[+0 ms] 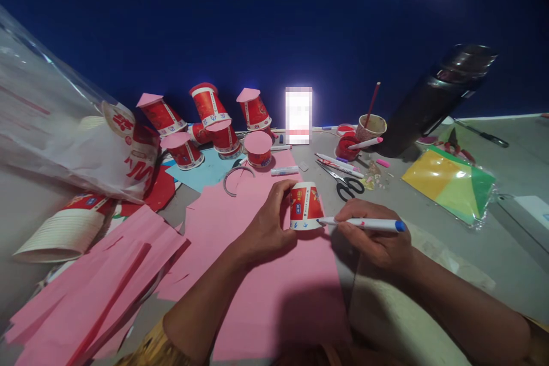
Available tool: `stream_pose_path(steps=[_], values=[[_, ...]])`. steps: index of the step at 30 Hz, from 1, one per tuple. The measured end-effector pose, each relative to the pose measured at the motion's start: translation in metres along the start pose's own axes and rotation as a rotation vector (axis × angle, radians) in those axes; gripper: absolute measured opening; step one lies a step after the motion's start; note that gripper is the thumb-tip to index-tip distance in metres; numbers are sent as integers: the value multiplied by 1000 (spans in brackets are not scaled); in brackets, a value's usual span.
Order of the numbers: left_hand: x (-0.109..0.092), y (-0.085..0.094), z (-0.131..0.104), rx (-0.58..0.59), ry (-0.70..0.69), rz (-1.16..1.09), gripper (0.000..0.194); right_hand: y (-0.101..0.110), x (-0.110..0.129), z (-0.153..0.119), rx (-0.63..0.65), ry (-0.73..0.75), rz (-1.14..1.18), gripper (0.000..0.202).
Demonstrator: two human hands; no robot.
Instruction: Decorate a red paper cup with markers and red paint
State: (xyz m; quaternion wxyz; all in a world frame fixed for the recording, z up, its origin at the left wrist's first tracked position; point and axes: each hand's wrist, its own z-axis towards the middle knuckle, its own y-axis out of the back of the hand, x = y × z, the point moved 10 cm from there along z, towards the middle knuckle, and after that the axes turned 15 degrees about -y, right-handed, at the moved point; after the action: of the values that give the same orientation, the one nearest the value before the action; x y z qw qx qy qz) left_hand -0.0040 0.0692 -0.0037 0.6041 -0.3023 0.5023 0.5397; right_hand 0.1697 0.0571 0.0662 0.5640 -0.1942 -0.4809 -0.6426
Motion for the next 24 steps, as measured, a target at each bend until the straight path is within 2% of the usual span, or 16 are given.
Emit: stream_pose_path(steps=[7,14,24], values=[[0,-2,1,-19,24,-69,77,-4,9,2,55,35,25,15],[-1,-2,1,-3,39,-23,76,-2,8,2,32,37,39,12],[0,-3,1,-35,18,-88,79,0,4,1,20,26,9,14]])
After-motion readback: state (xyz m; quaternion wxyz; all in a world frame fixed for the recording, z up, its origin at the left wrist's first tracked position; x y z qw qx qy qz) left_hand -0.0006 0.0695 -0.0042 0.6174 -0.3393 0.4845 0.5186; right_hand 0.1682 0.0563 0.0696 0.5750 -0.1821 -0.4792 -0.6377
